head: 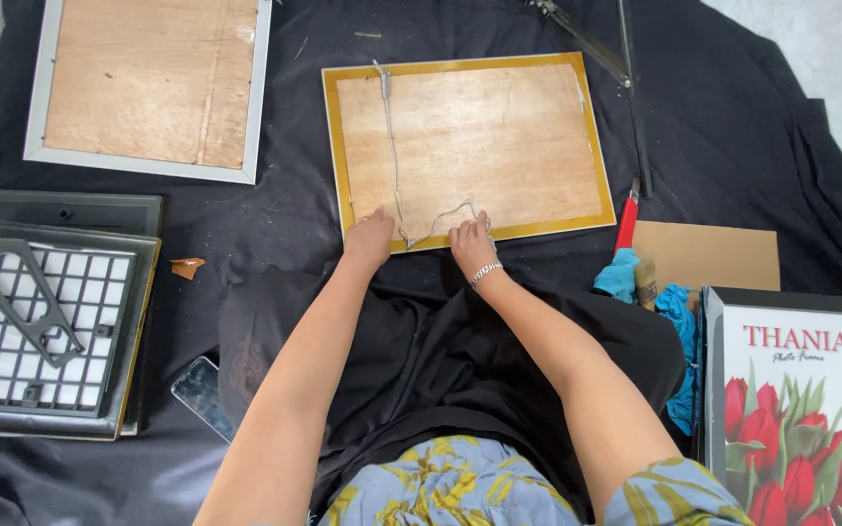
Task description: Attaching a hanging wire to the back of a picture frame by threading it through eyelets and twisting the ends.
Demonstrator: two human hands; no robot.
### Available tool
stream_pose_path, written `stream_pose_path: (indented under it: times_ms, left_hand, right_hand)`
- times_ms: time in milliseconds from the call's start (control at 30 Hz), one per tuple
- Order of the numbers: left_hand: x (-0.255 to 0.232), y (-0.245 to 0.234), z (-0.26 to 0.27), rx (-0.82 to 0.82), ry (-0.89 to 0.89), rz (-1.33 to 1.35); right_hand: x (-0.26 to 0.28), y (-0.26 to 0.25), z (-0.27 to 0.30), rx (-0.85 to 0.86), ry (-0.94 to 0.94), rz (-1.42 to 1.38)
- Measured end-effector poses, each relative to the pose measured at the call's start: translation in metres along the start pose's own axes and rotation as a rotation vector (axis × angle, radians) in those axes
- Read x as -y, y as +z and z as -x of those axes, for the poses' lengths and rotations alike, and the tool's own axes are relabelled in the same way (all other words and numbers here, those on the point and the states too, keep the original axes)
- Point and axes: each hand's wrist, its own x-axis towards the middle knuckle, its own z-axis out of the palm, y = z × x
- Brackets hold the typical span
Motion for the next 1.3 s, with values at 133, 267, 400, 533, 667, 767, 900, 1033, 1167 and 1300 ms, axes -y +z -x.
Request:
stream_pose_path:
  times_ms: [133,267,400,533,667,767,900,1033,1167,1300]
  left_hand:
    - [0.015,0.019,-0.019,0.024,-0.077,0.18]
    - [-0.009,-0.038,-0.008,-0.117,-0.136,0.286]
    - [-0.023,-0.057,0.0,-0.145,-0.019,0.294]
    - [-0.015,-0.046,-0.01,-0.202,0.028,0.293]
    - [-0.011,-0.046,-0.014,-0.278,0.034,0.259]
    - [-0.012,-0.046,-0.016,-0.278,0.028,0.251]
    - [-0.014,-0.044,-0.02,-0.285,-0.069,0.21]
    - [0.005,-0.025,-0.042,-0.133,-0.39,0.836]
    - [0.016,-0.034,-0.041,-0.145,-0.44,1.697]
    - [0.009,-0.089,-0.017,-0.29,-0.397,1.912]
  right_hand:
    - [-0.006,-0.018,-0.006,0.112,0.053,-0.128]
    - [-0.008,-0.018,-0.021,0.321,0.205,-0.309]
    - [-0.003,-0.072,-0.049,0.281,0.146,-0.589]
    - [0.01,-0.052,-0.049,0.074,0.118,-0.524]
    - [0.011,-0.039,-0.046,-0.136,0.179,-0.51]
    - [0.007,-0.063,-0.052,-0.008,0.06,-0.477]
    - [0.008,-0.058,-0.047,0.137,-0.031,-0.485]
    - [0.01,-0.031,-0.044,0.242,0.025,-0.595]
    - [-0.01,-0.044,-0.07,0.454,0.047,-0.854]
    - [-0.014,-0.048,-0.085,0.307,-0.142,-0.584]
